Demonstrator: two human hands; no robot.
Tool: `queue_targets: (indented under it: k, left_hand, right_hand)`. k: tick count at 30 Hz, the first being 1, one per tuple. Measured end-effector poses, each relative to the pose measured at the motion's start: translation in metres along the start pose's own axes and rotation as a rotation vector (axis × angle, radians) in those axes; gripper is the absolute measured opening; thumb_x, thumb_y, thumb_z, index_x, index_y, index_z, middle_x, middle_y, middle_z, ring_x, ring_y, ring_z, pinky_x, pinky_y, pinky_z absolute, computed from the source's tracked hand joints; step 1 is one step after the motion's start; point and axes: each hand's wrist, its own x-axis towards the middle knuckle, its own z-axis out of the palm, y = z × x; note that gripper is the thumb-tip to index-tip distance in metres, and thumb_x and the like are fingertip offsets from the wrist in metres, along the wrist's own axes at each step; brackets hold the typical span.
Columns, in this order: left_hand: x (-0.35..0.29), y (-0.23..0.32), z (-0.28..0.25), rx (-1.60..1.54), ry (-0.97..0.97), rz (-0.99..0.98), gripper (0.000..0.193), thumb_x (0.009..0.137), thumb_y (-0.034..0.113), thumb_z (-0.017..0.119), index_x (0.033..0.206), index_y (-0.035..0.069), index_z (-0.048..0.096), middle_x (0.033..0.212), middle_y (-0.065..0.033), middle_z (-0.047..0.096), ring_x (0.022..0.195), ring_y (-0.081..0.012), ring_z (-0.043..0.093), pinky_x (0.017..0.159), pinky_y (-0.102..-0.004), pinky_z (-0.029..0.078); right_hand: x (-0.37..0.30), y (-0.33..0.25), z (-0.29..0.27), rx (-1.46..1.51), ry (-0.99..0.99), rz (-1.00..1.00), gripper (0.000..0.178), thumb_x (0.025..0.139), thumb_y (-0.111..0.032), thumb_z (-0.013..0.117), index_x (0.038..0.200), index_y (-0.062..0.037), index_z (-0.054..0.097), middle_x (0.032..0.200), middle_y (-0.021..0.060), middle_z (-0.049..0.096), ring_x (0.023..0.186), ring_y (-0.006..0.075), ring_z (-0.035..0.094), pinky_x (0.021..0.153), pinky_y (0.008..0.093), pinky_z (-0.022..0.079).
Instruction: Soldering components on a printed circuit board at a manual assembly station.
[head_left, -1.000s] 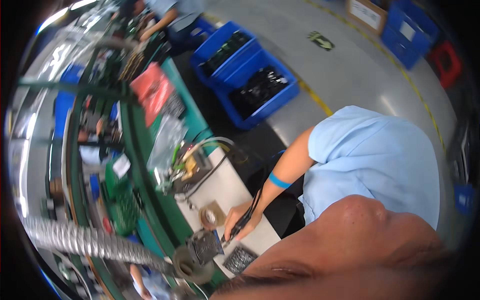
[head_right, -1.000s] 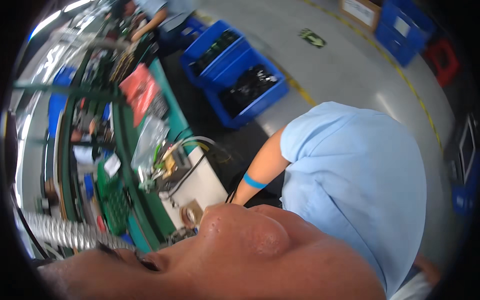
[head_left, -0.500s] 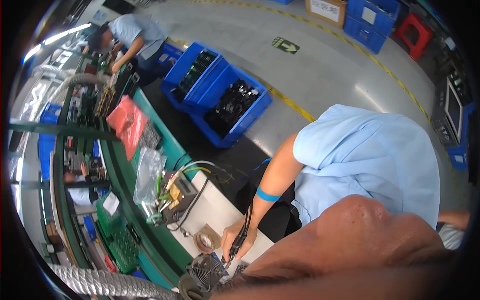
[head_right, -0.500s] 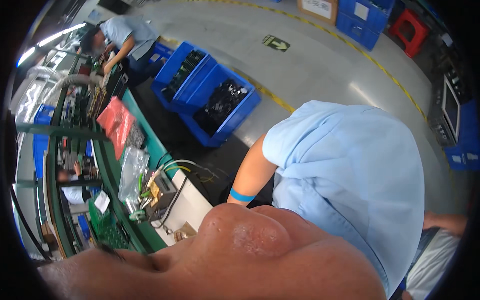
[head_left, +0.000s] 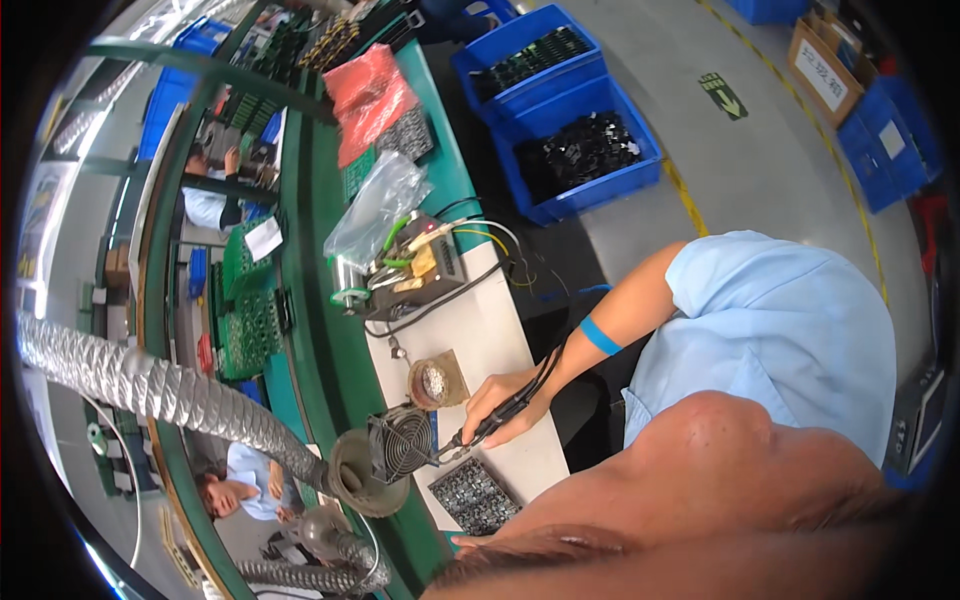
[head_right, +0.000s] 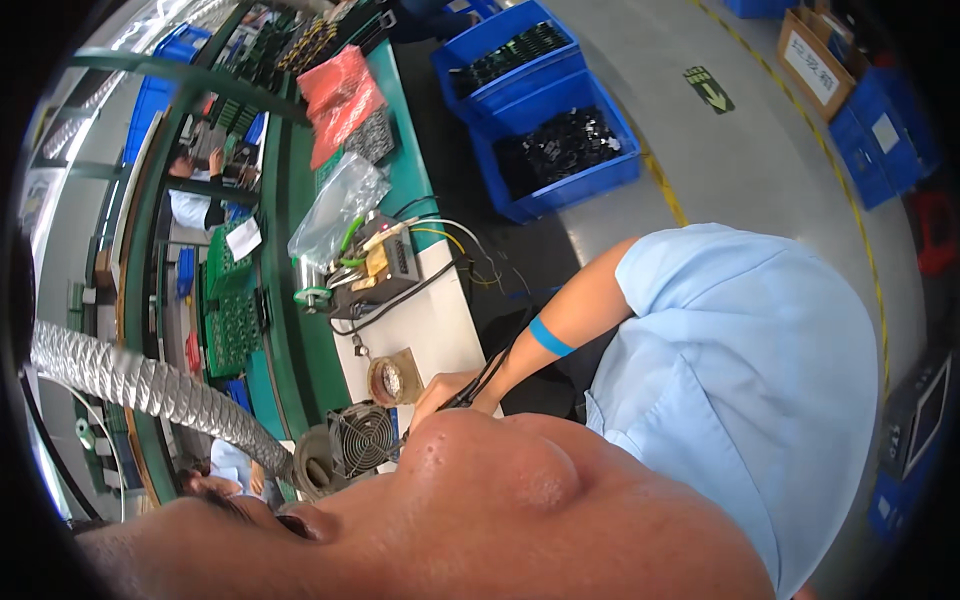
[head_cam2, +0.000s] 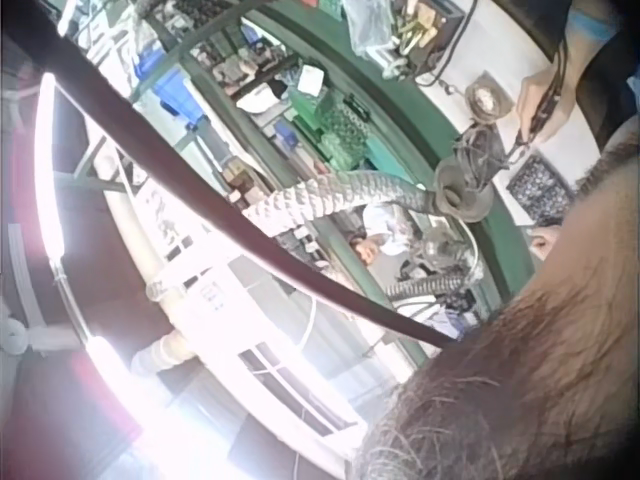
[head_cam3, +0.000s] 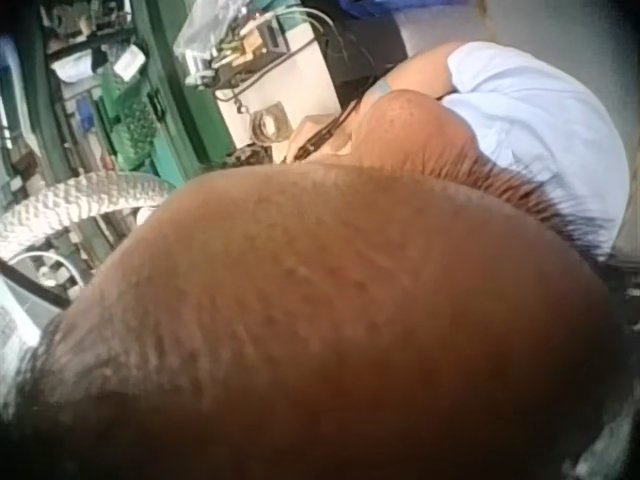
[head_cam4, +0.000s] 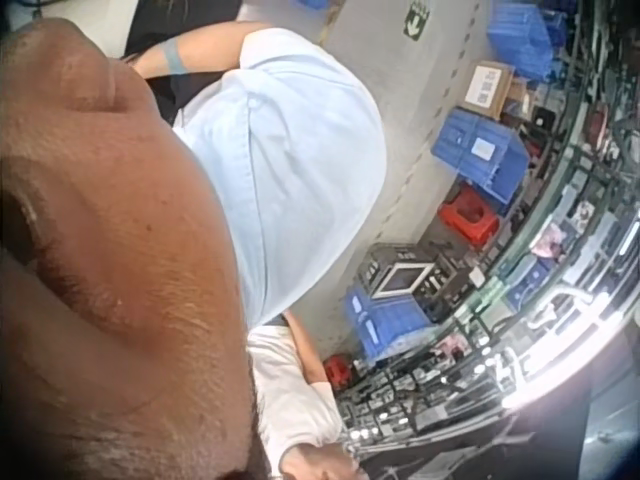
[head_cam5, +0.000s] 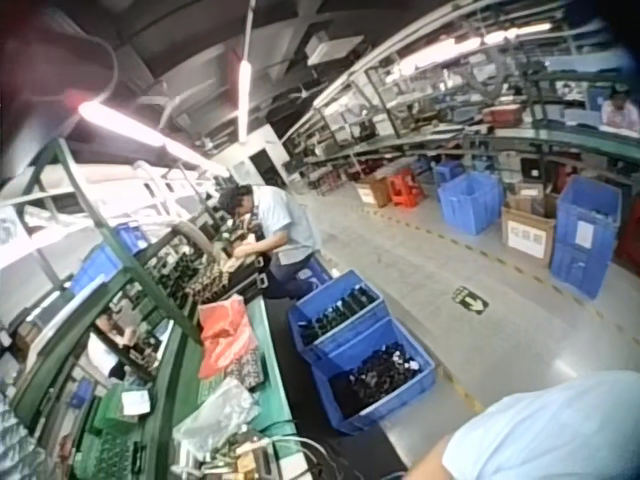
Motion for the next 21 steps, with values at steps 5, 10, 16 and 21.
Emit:
queue_targets:
  k: [5,10,16,21]
  left_hand:
    - [-0.039,-0.079,0.016,-0.009,-0.096,-0.166,0.038,0.089,0.023,0.069,0.064,0.006,0.047,0.056,-0.0078,0.041,0.056,-0.0209,0.039,0.056,-0.0370,0.041]
    - [-0.026,-0.044,-0.006,0.011,-0.156,-0.371,0.040,0.088,0.023,0.070,0.061,0.006,0.047,0.055,-0.0066,0.041,0.054,-0.0198,0.038,0.055,-0.0364,0.040]
    - [-0.026,-0.048,0.012,-0.846,0.117,-0.632,0.044,0.093,0.018,0.064,0.058,0.005,0.040,0.051,-0.0058,0.035,0.051,-0.0194,0.028,0.048,-0.0389,0.034]
    - [0.001,-0.049,-0.011,-0.061,0.081,-0.152,0.045,0.092,0.006,0.063,0.061,0.010,0.031,0.054,0.0022,0.028,0.052,-0.0121,0.023,0.046,-0.0292,0.028]
  right_hand:
    - [-0.006,-0.012,-0.006,-0.046,0.002,0.042,0.025,0.087,-0.005,0.068,0.111,0.0001,0.067,0.092,0.0100,0.069,0.069,0.0230,0.060,0.064,0.0308,0.048]
    - [-0.006,-0.010,-0.007,-0.057,-0.003,0.031,0.025,0.086,-0.004,0.068,0.111,-0.0004,0.067,0.091,0.0092,0.069,0.067,0.0223,0.059,0.063,0.0304,0.048]
    - [-0.006,-0.001,-0.011,-0.089,-0.060,0.037,0.030,0.081,-0.001,0.067,0.111,-0.0052,0.069,0.099,0.0066,0.072,0.076,0.0210,0.064,0.072,0.0299,0.051]
    - [0.009,-0.024,-0.007,-0.149,-0.113,0.304,0.033,0.077,0.000,0.067,0.111,0.0010,0.067,0.099,0.0141,0.069,0.080,0.0250,0.063,0.075,0.0317,0.049]
